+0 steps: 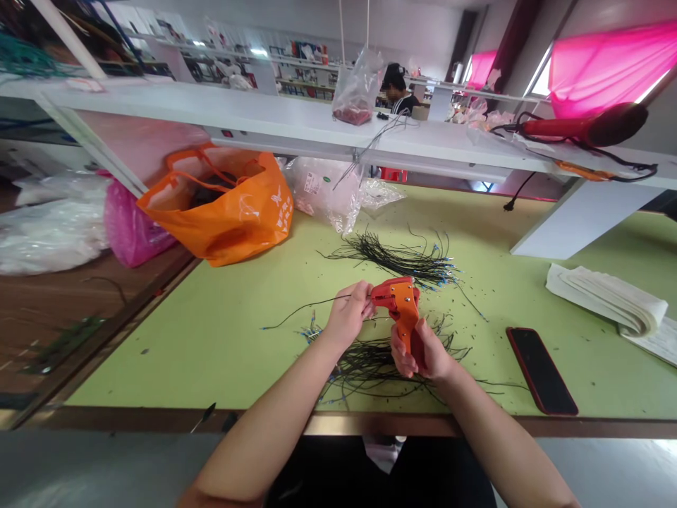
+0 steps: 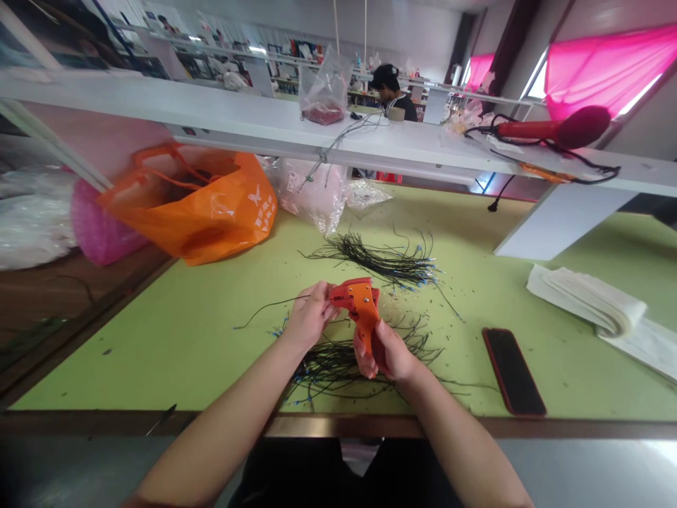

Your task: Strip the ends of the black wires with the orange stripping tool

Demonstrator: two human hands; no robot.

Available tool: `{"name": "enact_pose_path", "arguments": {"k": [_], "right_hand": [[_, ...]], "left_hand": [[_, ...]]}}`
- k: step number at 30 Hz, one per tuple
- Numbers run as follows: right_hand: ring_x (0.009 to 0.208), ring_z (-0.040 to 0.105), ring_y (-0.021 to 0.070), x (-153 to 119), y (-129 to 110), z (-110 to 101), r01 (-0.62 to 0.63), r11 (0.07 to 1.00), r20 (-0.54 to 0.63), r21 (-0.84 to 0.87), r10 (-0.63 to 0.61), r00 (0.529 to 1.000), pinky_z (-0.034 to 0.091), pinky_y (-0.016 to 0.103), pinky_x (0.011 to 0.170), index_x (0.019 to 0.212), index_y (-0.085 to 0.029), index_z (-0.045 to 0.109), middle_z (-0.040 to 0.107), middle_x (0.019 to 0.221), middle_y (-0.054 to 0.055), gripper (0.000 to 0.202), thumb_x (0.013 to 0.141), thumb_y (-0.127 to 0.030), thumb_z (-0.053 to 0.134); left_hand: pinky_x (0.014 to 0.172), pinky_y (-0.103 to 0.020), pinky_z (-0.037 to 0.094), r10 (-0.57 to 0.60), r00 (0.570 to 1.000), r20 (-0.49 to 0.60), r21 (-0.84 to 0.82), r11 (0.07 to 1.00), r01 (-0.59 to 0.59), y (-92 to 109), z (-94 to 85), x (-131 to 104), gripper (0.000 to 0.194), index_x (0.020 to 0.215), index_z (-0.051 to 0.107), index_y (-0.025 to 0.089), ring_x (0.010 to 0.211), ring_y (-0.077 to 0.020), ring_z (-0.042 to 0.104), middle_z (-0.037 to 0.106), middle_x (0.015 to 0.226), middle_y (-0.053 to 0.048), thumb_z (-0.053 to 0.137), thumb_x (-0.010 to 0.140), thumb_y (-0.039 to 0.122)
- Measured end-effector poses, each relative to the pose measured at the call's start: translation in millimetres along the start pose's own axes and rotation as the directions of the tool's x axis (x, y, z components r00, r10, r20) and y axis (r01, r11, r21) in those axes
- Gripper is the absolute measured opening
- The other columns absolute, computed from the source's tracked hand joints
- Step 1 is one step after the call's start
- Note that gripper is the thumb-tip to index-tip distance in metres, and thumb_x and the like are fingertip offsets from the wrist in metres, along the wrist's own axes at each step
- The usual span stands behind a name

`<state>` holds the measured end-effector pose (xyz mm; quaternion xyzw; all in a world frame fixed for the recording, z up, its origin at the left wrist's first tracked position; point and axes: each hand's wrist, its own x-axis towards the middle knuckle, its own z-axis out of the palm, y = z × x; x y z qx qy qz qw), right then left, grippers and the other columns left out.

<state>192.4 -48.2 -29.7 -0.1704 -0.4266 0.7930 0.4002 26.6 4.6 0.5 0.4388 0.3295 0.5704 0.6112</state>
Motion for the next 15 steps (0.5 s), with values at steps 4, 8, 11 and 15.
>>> {"name": "enact_pose_path", "arguments": {"k": [4,8,11,15], "right_hand": [[0.031,0.026,0.0054,-1.3,-7.2,1.0,-0.009,1.000,0.034,0.015,0.008,0.999,0.031,0.018,0.032,0.073,-0.019,0.054,0.040,0.045,-0.010,0.070,0.082,-0.088,0.053],[0.032,0.029,0.0053,-2.0,-6.7,0.5,-0.013,1.000,-0.002,0.016,0.013,1.000,0.032,0.019,0.033,0.075,-0.017,0.057,0.042,0.048,-0.009,0.078,0.074,-0.096,0.051],[0.032,0.030,0.0061,-4.0,-3.7,-1.2,0.004,1.000,-0.031,0.009,-0.004,1.000,0.031,0.020,0.032,0.077,-0.016,0.058,0.042,0.047,-0.008,0.089,0.066,-0.103,0.044],[0.032,0.029,0.0054,-6.9,-2.0,-1.2,0.022,1.000,0.030,0.011,-0.022,0.999,0.032,0.020,0.032,0.080,-0.016,0.058,0.044,0.049,-0.008,0.089,0.064,-0.103,0.045]], "left_hand": [[0.049,-0.026,0.038,0.013,1.000,0.007,-0.024,1.000,-0.013,6.3,5.0,-2.6,0.063,0.059,0.054,0.021,0.043,-0.0092,0.034,0.034,0.043,0.006,0.071,0.074,0.080],[0.047,-0.024,0.036,-0.025,1.000,-0.017,-0.118,0.993,0.023,10.7,10.0,-3.3,0.067,0.055,0.045,0.021,0.041,-0.0075,0.030,0.031,0.041,0.007,0.076,0.069,0.079],[0.046,-0.023,0.037,-0.027,1.000,0.006,-0.131,0.991,0.027,11.6,10.8,-4.5,0.068,0.053,0.043,0.020,0.041,-0.0071,0.032,0.032,0.041,0.007,0.078,0.069,0.077],[0.046,-0.022,0.039,-0.030,1.000,0.000,-0.120,0.992,0.030,11.6,9.3,-6.1,0.064,0.061,0.056,0.018,0.040,-0.0069,0.031,0.032,0.040,0.009,0.076,0.069,0.078]]}}
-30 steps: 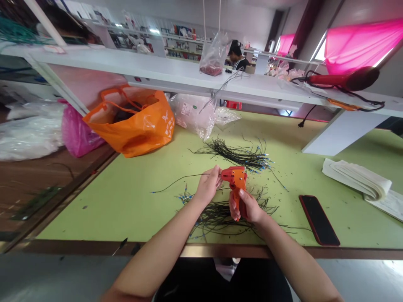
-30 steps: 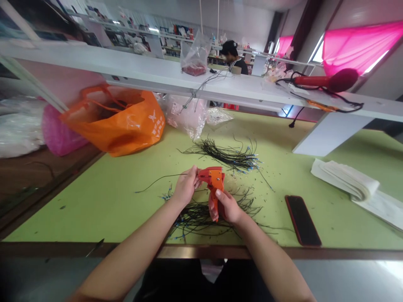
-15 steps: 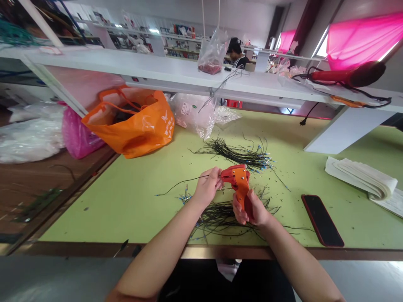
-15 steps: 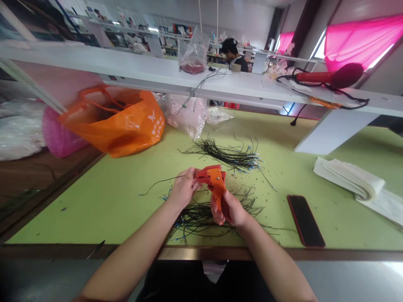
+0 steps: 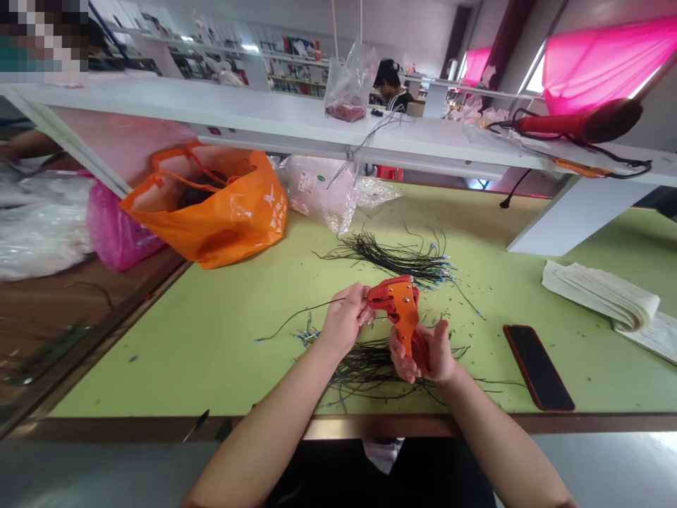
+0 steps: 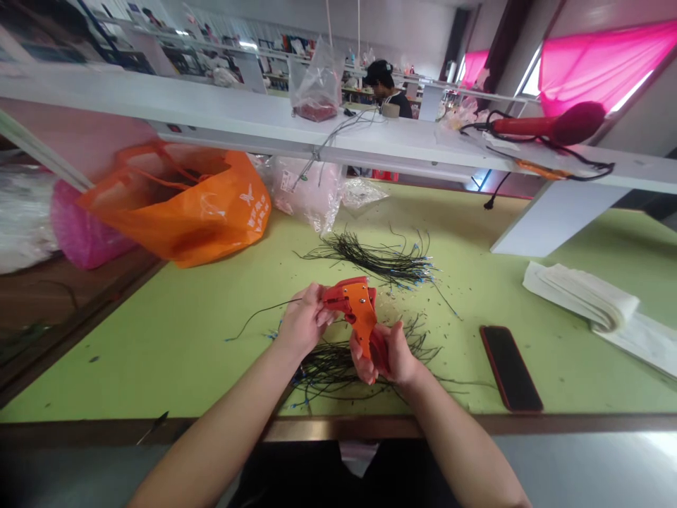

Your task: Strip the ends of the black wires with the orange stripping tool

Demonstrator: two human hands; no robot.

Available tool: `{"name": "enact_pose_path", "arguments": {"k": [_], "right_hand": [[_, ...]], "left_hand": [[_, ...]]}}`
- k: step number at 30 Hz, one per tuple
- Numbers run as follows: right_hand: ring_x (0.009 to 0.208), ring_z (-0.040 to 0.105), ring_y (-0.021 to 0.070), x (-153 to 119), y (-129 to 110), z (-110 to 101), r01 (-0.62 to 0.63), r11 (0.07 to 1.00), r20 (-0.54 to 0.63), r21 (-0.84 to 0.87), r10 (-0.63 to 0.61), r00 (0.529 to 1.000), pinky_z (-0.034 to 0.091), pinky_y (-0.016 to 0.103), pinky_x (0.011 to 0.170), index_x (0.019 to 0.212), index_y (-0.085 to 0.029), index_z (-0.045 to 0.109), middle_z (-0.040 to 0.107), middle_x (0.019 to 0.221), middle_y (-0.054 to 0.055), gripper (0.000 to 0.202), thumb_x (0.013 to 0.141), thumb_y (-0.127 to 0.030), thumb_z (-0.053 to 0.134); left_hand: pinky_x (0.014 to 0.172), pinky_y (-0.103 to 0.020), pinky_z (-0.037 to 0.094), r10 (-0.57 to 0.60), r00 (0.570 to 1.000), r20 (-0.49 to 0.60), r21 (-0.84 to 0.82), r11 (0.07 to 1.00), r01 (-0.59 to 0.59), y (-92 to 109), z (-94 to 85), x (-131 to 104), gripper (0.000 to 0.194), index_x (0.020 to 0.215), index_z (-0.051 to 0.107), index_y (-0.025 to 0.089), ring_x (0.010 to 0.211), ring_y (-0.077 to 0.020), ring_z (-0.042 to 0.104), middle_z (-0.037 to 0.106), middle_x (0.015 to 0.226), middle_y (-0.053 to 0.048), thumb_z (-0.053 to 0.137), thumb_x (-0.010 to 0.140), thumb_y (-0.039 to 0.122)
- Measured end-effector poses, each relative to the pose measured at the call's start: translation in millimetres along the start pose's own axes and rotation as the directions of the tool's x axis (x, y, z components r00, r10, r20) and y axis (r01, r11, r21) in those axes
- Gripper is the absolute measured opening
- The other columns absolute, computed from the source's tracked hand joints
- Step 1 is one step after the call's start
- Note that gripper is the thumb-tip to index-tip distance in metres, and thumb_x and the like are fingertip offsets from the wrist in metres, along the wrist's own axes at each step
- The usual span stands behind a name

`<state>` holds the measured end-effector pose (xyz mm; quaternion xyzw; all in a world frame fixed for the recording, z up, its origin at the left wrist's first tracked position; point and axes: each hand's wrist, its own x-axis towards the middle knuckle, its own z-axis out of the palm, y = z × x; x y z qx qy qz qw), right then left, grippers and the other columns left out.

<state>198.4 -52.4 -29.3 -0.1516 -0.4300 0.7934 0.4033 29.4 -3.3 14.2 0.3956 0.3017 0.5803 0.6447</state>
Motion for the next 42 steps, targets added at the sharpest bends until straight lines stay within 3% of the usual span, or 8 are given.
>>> {"name": "enact_pose_path", "arguments": {"k": [11,15,17,19,22,27,35,42], "right_hand": [[0.035,0.039,0.0064,-3.2,6.7,4.7,0.055,0.998,0.102,0.008,-0.055,0.993,0.038,0.019,0.034,0.092,-0.017,0.063,0.054,0.057,-0.005,0.088,0.062,-0.099,0.053],[0.036,0.041,0.0090,-10.4,-11.7,5.2,0.211,0.974,0.116,0.077,-0.219,0.969,0.038,0.020,0.035,0.091,-0.021,0.064,0.048,0.053,-0.006,0.079,0.069,-0.096,0.054],[0.035,0.035,0.0088,-18.3,-33.6,1.0,0.420,0.893,-0.026,0.159,-0.422,0.906,0.037,0.020,0.037,0.085,-0.025,0.061,0.038,0.049,-0.010,0.072,0.070,-0.095,0.056],[0.037,0.026,0.0070,-25.4,-55.8,-5.5,0.574,0.784,-0.222,0.238,-0.531,0.818,0.036,0.018,0.040,0.081,-0.026,0.057,0.033,0.051,-0.011,0.064,0.075,-0.089,0.060],[0.042,0.025,0.0080,-27.6,-71.2,-13.9,0.524,0.833,-0.281,0.177,-0.467,0.838,0.040,0.022,0.045,0.079,-0.025,0.055,0.034,0.054,-0.010,0.062,0.072,-0.085,0.069],[0.048,0.035,0.0115,-13.5,-50.2,-14.5,0.362,0.932,-0.191,-0.005,-0.357,0.914,0.048,0.030,0.052,0.085,-0.023,0.061,0.045,0.061,-0.005,0.067,0.069,-0.089,0.067],[0.056,0.052,0.0153,-1.6,-26.1,-26.3,0.269,0.962,-0.119,-0.046,-0.273,0.955,0.053,0.032,0.060,0.093,-0.019,0.063,0.058,0.069,0.000,0.050,0.087,-0.068,0.068],[0.077,0.068,0.0220,-1.2,-19.8,-29.6,0.158,0.984,-0.068,-0.080,-0.164,0.984,0.058,0.038,0.075,0.108,-0.015,0.066,0.069,0.086,0.008,0.053,0.086,-0.063,0.071]], "left_hand": [[0.045,-0.022,0.035,0.004,1.000,0.022,0.000,1.000,-0.004,-2.3,1.6,-2.6,0.065,0.057,0.054,0.018,0.040,-0.0075,0.032,0.031,0.041,0.008,0.074,0.071,0.079],[0.041,-0.021,0.028,0.106,0.983,-0.153,-0.105,0.987,-0.123,19.1,-18.0,15.0,0.067,0.055,0.042,0.020,0.040,-0.0063,0.028,0.030,0.042,0.008,0.080,0.071,0.072],[0.040,-0.019,0.023,0.235,0.923,-0.305,-0.168,0.941,-0.295,33.8,-35.2,28.9,0.071,0.054,0.032,0.019,0.039,-0.0043,0.020,0.027,0.044,0.010,0.082,0.075,0.063],[0.040,-0.019,0.022,0.277,0.886,-0.372,-0.156,0.922,-0.354,41.7,-46.9,38.2,0.069,0.055,0.030,0.019,0.040,-0.0042,0.019,0.028,0.045,0.009,0.080,0.081,0.058],[0.042,-0.020,0.028,0.233,0.944,-0.232,-0.101,0.960,-0.262,33.0,-43.5,36.7,0.069,0.053,0.033,0.019,0.040,-0.0054,0.024,0.031,0.045,0.008,0.079,0.078,0.064],[0.048,-0.025,0.040,0.175,0.984,0.024,0.051,0.983,-0.176,0.5,-20.8,17.0,0.068,0.048,0.039,0.021,0.044,-0.0099,0.038,0.035,0.045,0.004,0.071,0.084,0.068],[0.053,-0.029,0.043,0.157,0.978,0.137,0.272,0.943,-0.189,-12.8,-21.2,10.5,0.065,0.050,0.042,0.022,0.049,-0.0133,0.043,0.038,0.047,0.002,0.058,0.092,0.069],[0.056,-0.030,0.042,0.133,0.978,0.162,0.421,0.887,-0.191,-8.0,-14.3,4.1,0.068,0.050,0.045,0.022,0.053,-0.0157,0.049,0.042,0.050,0.000,0.051,0.092,0.075]]}}
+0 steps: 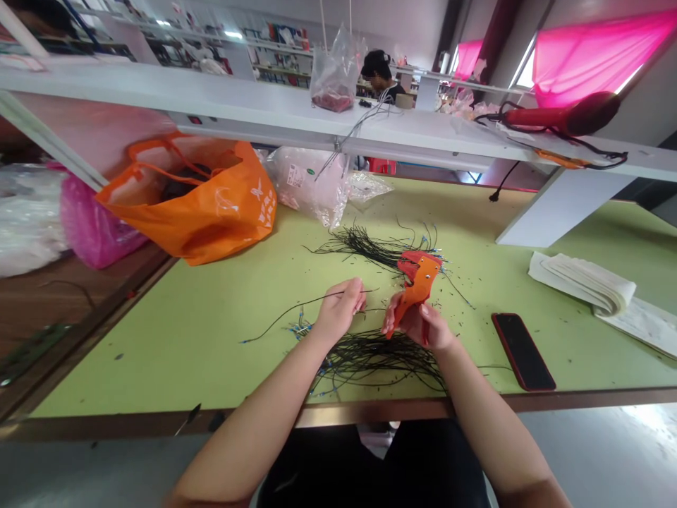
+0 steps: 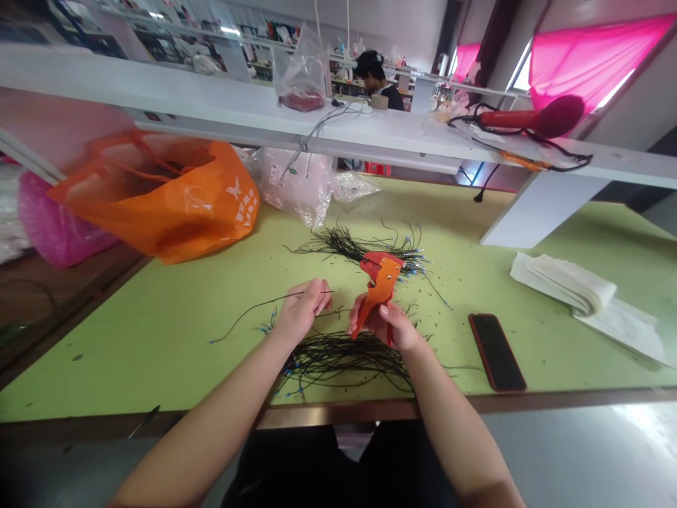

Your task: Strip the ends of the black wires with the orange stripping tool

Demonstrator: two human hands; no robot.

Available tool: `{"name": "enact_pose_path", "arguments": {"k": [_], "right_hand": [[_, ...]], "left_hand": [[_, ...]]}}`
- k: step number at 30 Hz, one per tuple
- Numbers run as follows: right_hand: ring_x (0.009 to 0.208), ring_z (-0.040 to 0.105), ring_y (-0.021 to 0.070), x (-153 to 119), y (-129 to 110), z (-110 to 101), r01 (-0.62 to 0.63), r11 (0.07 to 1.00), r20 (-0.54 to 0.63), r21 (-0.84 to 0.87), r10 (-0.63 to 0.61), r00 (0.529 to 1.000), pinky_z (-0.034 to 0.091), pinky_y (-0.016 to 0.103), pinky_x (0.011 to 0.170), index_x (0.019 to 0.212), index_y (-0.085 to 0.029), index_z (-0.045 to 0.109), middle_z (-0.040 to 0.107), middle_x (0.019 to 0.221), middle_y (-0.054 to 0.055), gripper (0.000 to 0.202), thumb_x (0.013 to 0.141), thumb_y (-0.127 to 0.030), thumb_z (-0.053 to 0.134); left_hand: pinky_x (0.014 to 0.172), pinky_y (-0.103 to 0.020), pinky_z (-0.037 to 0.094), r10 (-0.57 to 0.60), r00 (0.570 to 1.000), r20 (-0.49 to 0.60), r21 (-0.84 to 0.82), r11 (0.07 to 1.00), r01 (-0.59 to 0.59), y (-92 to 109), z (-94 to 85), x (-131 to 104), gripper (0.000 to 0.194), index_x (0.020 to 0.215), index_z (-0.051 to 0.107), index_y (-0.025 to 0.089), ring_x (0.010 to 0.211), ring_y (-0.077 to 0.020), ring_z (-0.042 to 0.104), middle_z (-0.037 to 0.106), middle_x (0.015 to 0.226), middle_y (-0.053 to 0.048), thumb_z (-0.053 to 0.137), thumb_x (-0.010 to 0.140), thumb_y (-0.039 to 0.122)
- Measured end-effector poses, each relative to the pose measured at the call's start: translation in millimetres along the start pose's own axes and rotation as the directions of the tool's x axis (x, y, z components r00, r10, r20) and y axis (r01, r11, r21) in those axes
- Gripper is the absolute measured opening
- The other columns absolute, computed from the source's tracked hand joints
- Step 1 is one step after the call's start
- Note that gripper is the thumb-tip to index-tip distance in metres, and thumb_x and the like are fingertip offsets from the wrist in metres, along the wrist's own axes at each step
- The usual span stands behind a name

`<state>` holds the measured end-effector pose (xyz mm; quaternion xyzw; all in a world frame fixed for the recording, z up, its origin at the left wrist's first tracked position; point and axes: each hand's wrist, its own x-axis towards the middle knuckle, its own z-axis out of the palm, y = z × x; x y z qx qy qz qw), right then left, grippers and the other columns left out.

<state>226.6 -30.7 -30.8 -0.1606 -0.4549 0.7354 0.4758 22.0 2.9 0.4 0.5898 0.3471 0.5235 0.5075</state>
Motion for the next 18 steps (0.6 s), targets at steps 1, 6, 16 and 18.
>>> {"name": "enact_pose_path", "arguments": {"k": [1,6,16,18], "right_hand": [[0.079,0.068,0.0231,0.6,-0.2,2.0,-0.006,1.000,-0.012,-0.012,0.006,1.000,0.058,0.040,0.077,0.110,-0.015,0.066,0.070,0.088,0.009,0.054,0.085,-0.063,0.071],[0.087,0.070,0.0257,4.7,1.7,11.9,0.027,0.998,-0.094,-0.049,-0.031,0.995,0.058,0.043,0.084,0.108,-0.017,0.066,0.072,0.093,0.011,0.053,0.086,-0.066,0.068],[0.098,0.070,0.0295,3.5,18.8,12.1,-0.074,0.991,-0.049,-0.116,0.069,0.996,0.058,0.044,0.087,0.106,-0.017,0.069,0.072,0.096,0.013,0.059,0.085,-0.072,0.066],[0.098,0.070,0.0295,2.5,19.7,12.8,-0.079,0.989,-0.042,-0.127,0.075,0.996,0.059,0.044,0.085,0.106,-0.017,0.069,0.072,0.097,0.013,0.059,0.085,-0.072,0.066]], "left_hand": [[0.057,-0.030,0.041,0.005,1.000,0.007,0.030,1.000,-0.005,0.9,-0.1,-0.8,0.068,0.050,0.045,0.022,0.053,-0.0159,0.049,0.043,0.051,0.000,0.050,0.092,0.075],[0.056,-0.030,0.034,0.114,0.993,0.017,0.226,0.967,-0.115,3.0,1.6,-6.5,0.061,0.057,0.046,0.022,0.053,-0.0145,0.044,0.047,0.055,0.000,0.043,0.100,0.065],[0.057,-0.029,0.030,0.271,0.962,0.013,0.463,0.851,-0.246,9.7,6.5,-12.7,0.047,0.059,0.037,0.022,0.050,-0.0132,0.038,0.038,0.054,0.003,0.043,0.104,0.035],[0.057,-0.029,0.030,0.293,0.956,-0.018,0.494,0.834,-0.246,10.4,5.7,-12.2,0.045,0.060,0.035,0.022,0.050,-0.0133,0.037,0.037,0.055,0.003,0.044,0.103,0.033]]}}
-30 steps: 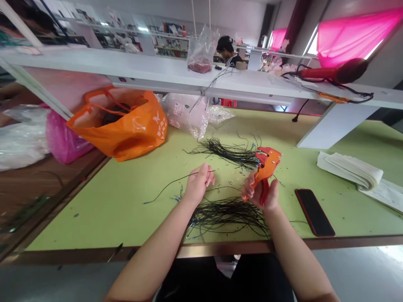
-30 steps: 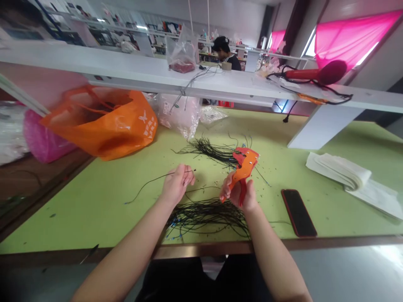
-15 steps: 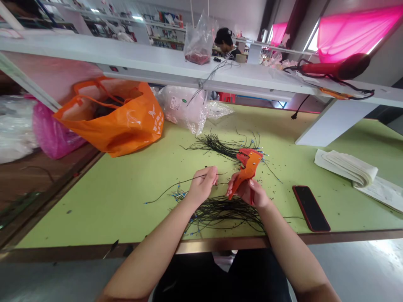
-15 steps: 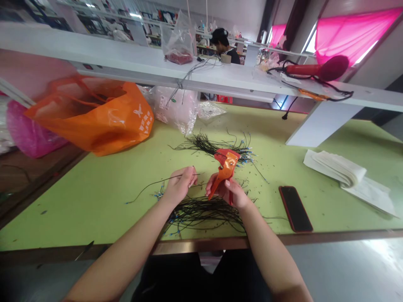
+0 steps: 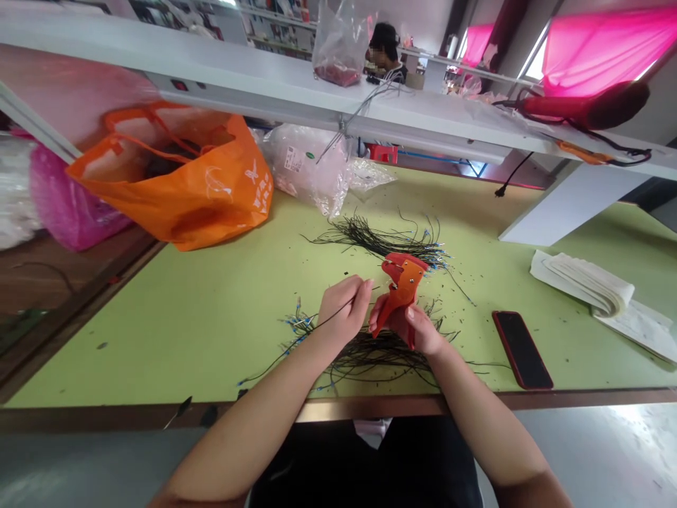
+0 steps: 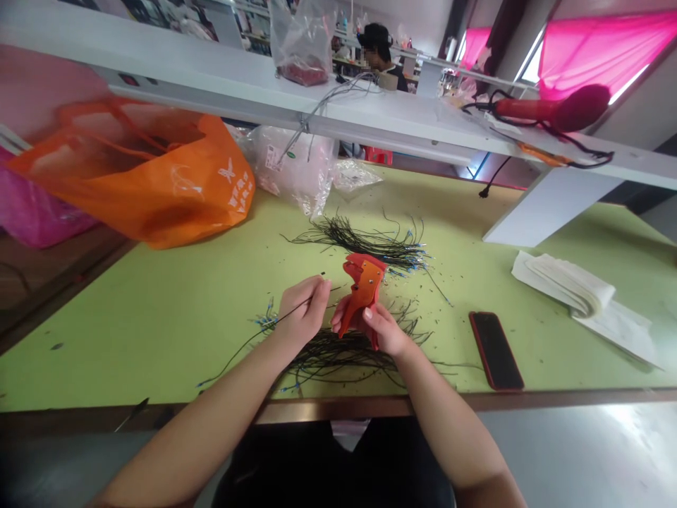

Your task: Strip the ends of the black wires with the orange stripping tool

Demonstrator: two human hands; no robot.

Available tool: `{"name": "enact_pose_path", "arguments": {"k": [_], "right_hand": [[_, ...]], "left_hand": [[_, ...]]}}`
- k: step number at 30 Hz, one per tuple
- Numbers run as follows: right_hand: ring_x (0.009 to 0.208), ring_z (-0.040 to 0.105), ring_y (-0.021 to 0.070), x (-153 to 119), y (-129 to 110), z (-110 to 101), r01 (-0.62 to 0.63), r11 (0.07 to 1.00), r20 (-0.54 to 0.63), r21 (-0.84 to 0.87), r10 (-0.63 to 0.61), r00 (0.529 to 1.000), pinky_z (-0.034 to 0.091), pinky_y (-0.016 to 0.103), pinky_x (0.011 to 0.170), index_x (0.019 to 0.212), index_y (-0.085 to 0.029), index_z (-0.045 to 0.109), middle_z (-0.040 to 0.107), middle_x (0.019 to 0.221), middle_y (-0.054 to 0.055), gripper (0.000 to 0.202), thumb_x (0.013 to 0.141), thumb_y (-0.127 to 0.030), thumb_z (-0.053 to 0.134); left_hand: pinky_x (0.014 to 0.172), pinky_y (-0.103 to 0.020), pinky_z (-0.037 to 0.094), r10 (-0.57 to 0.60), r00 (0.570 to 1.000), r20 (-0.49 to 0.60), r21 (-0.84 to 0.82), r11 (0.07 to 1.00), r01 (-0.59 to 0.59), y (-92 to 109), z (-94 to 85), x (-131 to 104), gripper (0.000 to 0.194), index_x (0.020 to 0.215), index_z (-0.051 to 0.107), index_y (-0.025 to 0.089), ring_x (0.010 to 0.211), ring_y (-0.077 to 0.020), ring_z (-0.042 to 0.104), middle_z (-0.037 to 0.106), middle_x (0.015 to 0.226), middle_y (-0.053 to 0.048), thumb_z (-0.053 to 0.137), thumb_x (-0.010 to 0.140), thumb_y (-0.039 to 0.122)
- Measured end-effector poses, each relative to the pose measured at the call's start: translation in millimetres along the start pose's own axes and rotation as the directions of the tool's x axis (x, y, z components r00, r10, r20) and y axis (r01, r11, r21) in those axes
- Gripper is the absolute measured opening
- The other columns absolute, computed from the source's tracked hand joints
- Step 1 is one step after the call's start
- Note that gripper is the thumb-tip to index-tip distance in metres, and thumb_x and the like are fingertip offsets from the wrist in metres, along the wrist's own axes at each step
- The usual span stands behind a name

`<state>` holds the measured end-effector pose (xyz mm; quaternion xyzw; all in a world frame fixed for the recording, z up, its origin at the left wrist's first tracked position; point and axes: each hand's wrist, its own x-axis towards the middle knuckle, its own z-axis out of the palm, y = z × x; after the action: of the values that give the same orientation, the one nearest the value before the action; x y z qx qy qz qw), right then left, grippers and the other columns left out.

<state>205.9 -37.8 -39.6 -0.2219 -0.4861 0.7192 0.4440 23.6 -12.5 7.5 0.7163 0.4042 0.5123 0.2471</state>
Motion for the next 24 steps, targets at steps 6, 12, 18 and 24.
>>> {"name": "enact_pose_path", "arguments": {"k": [6,12,18,24], "right_hand": [[0.096,0.071,0.0287,-0.8,3.3,0.4,-0.013,0.999,0.035,-0.030,0.014,0.999,0.059,0.043,0.083,0.108,-0.017,0.070,0.072,0.096,0.013,0.056,0.088,-0.070,0.064],[0.098,0.072,0.0290,1.3,6.7,1.0,-0.052,0.997,0.013,-0.064,0.053,0.999,0.059,0.045,0.088,0.110,-0.016,0.070,0.074,0.096,0.013,0.062,0.086,-0.073,0.065],[0.096,0.074,0.0310,1.7,11.4,2.2,-0.084,0.995,-0.066,-0.055,0.080,0.995,0.059,0.048,0.088,0.111,-0.017,0.071,0.076,0.092,0.013,0.064,0.083,-0.074,0.067],[0.100,0.074,0.0310,1.4,16.1,1.4,-0.080,0.997,-0.105,-0.003,0.080,0.991,0.060,0.048,0.091,0.113,-0.019,0.071,0.077,0.092,0.012,0.063,0.082,-0.075,0.068]], "left_hand": [[0.057,-0.030,0.030,0.005,0.999,0.045,0.042,0.999,-0.007,-2.5,2.2,-1.7,0.046,0.060,0.037,0.022,0.048,-0.0132,0.038,0.040,0.052,0.003,0.046,0.104,0.034],[0.057,-0.028,0.034,-0.081,0.990,0.115,-0.033,0.996,0.086,-0.6,1.9,-1.9,0.049,0.059,0.042,0.022,0.048,-0.0133,0.044,0.046,0.048,0.003,0.045,0.105,0.038],[0.055,-0.027,0.033,-0.154,0.977,0.146,-0.123,0.977,0.172,5.8,1.0,-1.6,0.051,0.056,0.045,0.022,0.049,-0.0142,0.045,0.047,0.047,0.001,0.052,0.101,0.044],[0.054,-0.028,0.032,-0.157,0.974,0.164,-0.156,0.971,0.182,8.9,3.1,-2.8,0.051,0.056,0.044,0.023,0.050,-0.0143,0.043,0.047,0.050,0.001,0.049,0.102,0.045]]}}
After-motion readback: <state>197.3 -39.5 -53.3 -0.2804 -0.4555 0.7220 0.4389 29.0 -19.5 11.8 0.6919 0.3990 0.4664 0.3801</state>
